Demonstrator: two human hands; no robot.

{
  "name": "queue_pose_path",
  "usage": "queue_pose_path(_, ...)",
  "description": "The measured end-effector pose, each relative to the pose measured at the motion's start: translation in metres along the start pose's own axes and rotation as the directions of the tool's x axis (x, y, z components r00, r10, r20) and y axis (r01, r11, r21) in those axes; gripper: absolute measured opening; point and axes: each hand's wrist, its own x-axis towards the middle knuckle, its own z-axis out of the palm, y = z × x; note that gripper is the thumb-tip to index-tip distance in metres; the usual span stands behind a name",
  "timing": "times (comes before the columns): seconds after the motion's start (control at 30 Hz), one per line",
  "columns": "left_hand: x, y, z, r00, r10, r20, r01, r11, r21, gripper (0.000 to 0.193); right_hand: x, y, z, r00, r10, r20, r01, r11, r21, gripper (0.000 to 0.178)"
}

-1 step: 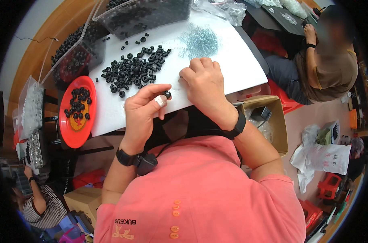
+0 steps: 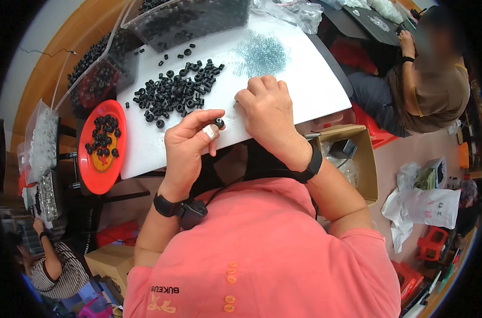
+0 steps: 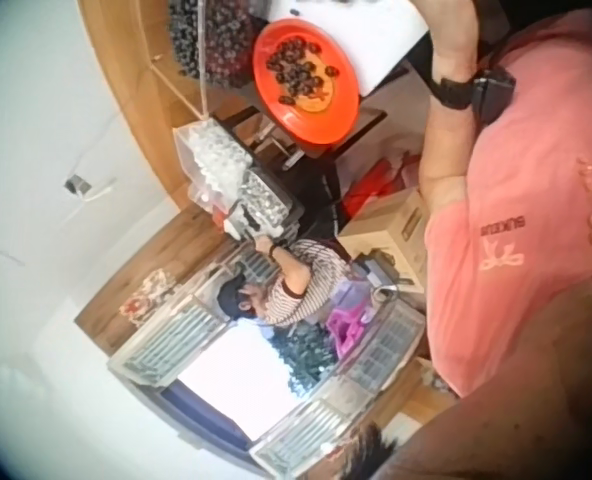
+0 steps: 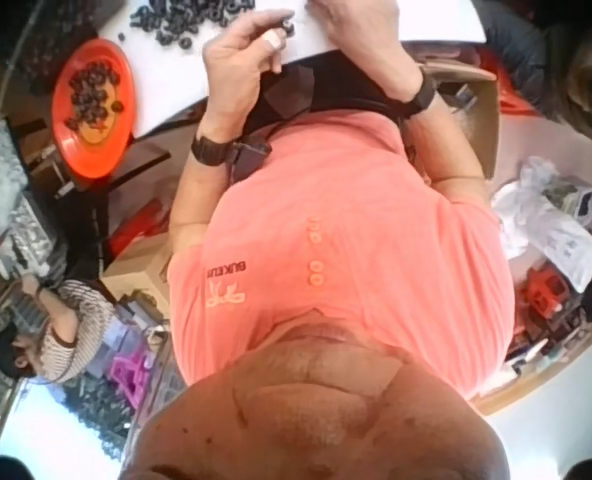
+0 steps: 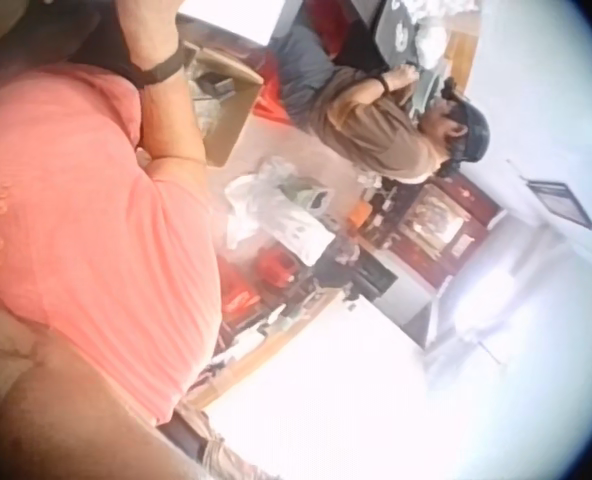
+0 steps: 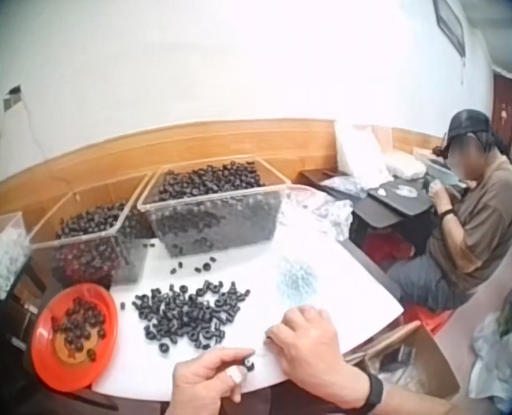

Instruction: Assembling small black plastic components by inserting metal pins into them.

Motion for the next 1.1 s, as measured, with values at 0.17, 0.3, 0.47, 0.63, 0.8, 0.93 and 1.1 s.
queue_pose_path(0.17,0.003,-0.005,-0.001,0.999,-0.043,0.007,0.043,0.999,-0.012,0.026,-0.004,0.003,-0.003,1.000,-0.020,-0.005,0.020,0.993,0.115,0.014)
queue_pose_path(0.3,0.005,-0.006,-0.002,0.996,-0.084,0.009,0.084,0.996,0.007,0.023,0.000,-0.006,-0.012,0.998,0.053,-0.018,-0.041,0.918,0.395,0.012)
queue_pose_path(0.47,0.005,-0.005,-0.001,0.994,-0.105,0.008,0.105,0.994,0.003,0.021,0.008,-0.016,-0.019,0.996,0.085,0.005,-0.071,0.800,0.595,0.013)
queue_pose_path(0.63,0.004,-0.006,0.001,0.995,-0.097,-0.028,0.097,0.995,-0.012,0.020,0.005,-0.019,-0.018,0.999,0.025,0.026,-0.036,0.806,0.591,0.012)
queue_pose_path(0.8,-0.001,-0.008,-0.001,0.992,-0.112,-0.055,0.107,0.991,-0.079,0.019,0.002,-0.026,-0.018,0.996,0.052,0.077,-0.091,0.742,0.664,0.010)
queue_pose_path(0.93,-0.001,-0.006,0.002,0.989,-0.115,-0.088,0.106,0.990,-0.097,0.015,-0.010,-0.036,-0.011,0.971,0.200,0.132,-0.228,0.601,0.766,0.009)
queue_pose_path(1.1,-0.001,-0.003,0.003,0.987,-0.119,-0.104,0.107,0.988,-0.114,0.013,-0.005,-0.026,-0.015,0.992,0.109,0.067,-0.125,0.697,0.706,0.010)
